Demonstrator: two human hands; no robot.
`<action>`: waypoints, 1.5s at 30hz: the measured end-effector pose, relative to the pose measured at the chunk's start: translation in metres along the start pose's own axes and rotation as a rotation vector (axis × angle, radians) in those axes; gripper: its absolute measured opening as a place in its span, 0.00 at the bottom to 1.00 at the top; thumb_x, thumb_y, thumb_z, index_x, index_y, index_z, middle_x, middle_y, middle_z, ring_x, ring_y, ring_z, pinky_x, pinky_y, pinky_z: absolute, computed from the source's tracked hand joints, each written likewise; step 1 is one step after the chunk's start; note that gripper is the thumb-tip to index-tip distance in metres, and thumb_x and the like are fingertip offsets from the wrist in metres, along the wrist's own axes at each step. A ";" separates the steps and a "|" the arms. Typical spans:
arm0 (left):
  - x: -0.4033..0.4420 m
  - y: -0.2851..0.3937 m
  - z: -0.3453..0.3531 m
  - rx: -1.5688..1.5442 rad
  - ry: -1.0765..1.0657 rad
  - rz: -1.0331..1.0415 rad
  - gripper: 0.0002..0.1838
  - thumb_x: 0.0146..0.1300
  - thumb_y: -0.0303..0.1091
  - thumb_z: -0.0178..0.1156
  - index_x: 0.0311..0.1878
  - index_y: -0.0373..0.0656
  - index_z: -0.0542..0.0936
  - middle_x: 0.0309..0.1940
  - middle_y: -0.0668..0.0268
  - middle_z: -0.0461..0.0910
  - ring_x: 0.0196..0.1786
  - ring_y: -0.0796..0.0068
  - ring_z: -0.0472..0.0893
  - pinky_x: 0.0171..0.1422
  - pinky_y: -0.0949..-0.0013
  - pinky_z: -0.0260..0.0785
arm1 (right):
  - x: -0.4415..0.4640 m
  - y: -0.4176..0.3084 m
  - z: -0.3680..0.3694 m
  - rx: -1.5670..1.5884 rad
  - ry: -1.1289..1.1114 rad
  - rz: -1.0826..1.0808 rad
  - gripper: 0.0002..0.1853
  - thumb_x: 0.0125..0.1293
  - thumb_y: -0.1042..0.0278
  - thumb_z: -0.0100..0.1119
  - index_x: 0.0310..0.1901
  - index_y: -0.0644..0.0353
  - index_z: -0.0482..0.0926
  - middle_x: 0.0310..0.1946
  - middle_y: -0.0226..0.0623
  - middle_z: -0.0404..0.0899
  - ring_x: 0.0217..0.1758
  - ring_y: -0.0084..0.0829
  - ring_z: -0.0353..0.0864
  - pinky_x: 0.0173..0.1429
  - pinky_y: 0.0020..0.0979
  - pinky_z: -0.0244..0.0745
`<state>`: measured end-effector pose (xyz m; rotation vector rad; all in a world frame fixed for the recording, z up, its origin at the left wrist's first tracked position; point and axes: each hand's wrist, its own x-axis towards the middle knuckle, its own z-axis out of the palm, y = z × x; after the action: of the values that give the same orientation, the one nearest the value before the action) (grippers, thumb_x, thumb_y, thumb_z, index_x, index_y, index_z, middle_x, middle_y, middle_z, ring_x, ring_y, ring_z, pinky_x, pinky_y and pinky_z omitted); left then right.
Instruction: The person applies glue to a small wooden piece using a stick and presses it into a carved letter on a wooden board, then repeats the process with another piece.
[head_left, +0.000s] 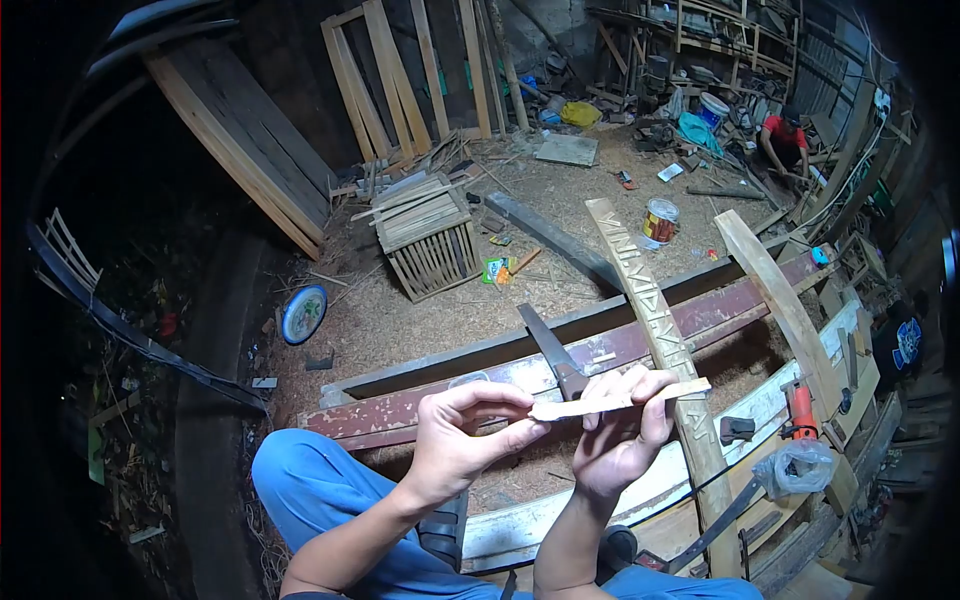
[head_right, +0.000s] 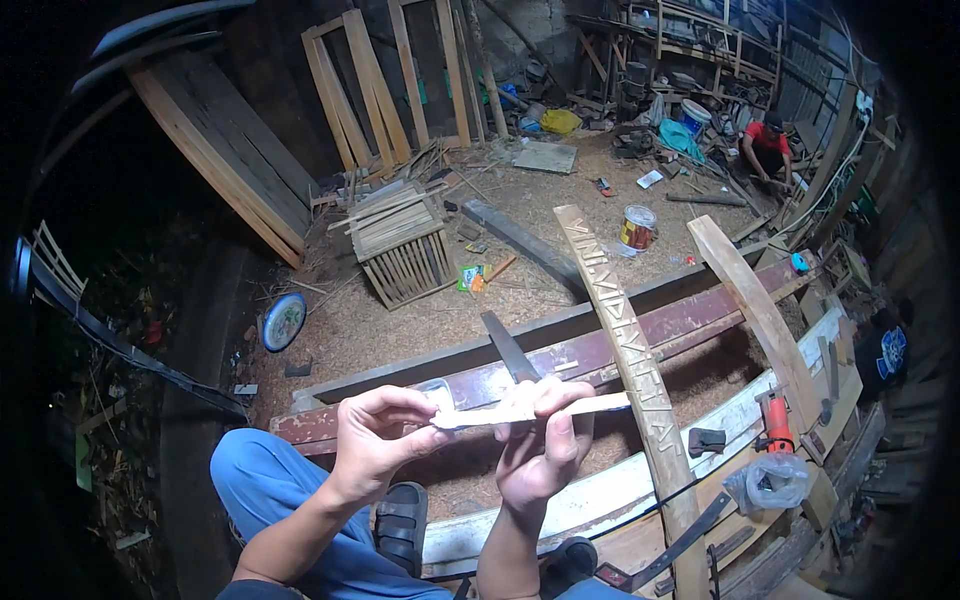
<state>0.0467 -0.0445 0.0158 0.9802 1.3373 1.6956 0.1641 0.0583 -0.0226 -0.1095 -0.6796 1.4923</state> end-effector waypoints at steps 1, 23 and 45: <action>-0.001 0.000 0.001 -0.011 0.003 -0.004 0.14 0.60 0.19 0.75 0.49 0.32 0.86 0.45 0.59 0.88 0.51 0.71 0.88 0.60 0.67 0.83 | 0.000 0.002 -0.002 0.001 0.006 -0.011 0.14 0.76 0.57 0.53 0.43 0.60 0.67 0.31 0.34 0.65 0.24 0.25 0.67 0.25 0.27 0.66; 0.003 -0.004 0.003 0.033 0.012 0.040 0.15 0.59 0.16 0.74 0.48 0.33 0.84 0.45 0.57 0.88 0.49 0.72 0.88 0.58 0.66 0.84 | 0.002 0.011 -0.005 0.065 0.073 0.028 0.13 0.76 0.57 0.52 0.44 0.59 0.67 0.30 0.34 0.65 0.24 0.25 0.66 0.25 0.27 0.63; 0.001 -0.005 0.001 0.038 0.035 -0.003 0.13 0.61 0.21 0.75 0.49 0.33 0.87 0.43 0.59 0.90 0.49 0.73 0.88 0.60 0.67 0.82 | 0.003 0.012 -0.010 0.122 0.076 -0.003 0.12 0.76 0.58 0.52 0.42 0.58 0.68 0.31 0.33 0.67 0.25 0.24 0.67 0.26 0.28 0.65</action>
<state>0.0477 -0.0418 0.0109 0.9737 1.3981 1.6982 0.1587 0.0659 -0.0354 -0.0721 -0.5262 1.5152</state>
